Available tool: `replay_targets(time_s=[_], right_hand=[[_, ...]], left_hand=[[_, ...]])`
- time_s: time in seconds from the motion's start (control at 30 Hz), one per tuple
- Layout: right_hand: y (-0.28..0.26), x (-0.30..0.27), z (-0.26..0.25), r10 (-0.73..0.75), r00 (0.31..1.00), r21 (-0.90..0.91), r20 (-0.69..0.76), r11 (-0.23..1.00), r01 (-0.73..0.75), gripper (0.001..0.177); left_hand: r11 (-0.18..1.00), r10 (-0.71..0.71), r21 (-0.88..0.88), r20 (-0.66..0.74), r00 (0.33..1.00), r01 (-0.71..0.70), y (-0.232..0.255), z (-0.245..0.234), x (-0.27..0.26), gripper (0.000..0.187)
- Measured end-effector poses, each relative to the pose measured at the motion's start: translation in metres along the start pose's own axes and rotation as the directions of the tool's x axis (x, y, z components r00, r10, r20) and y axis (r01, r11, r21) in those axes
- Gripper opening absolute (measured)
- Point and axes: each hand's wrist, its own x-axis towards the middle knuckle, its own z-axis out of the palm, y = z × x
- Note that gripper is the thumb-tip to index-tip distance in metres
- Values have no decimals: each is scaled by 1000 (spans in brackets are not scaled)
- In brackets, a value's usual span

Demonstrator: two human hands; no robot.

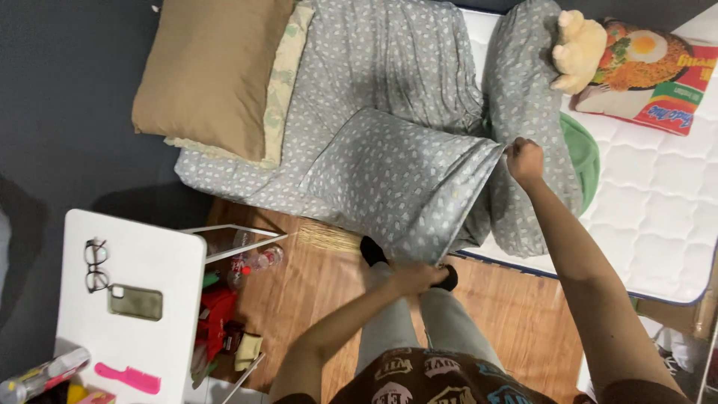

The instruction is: The person is making a bed by putting on pillow and bolster covers and spreading a blanket.

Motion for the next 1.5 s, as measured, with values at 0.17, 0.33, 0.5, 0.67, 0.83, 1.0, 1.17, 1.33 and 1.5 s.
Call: replay_targets(time_s=[0.17,0.33,0.5,0.67,0.83,1.0,1.17,1.33,1.5], right_hand=[[13,-12,-21,-42,987,14,-156,999,45,11],[56,-54,-8,129,974,-22,-188,990,-136,22],[58,-101,27,80,996,-235,-46,968,-88,39],[55,-155,130,288,958,31,-10,957,-287,36],[51,-166,218,656,746,73,116,743,-665,82],[43,-147,256,824,490,429,283,348,-833,117],[65,-145,258,834,489,485,255,328,-811,114],[64,-134,258,825,457,497,331,260,-828,100],[21,-107,241,760,642,561,97,491,-666,62]], left_hand=[[993,93,77,-20,995,-91,32,74,47,25],[948,291,-83,-161,943,-307,52,67,71,40],[846,-433,-372,-62,899,382,-30,-16,48,42],[689,-721,-407,-462,515,599,-210,-14,-35,44],[455,-868,-326,-370,331,829,-341,-42,-87,64],[364,-930,-164,-117,348,917,-396,-45,-93,119],[291,-948,-188,73,309,938,-412,-14,-101,147],[225,-952,-206,164,260,952,-411,15,-119,150],[81,-975,-601,117,188,795,-435,60,-150,76]])
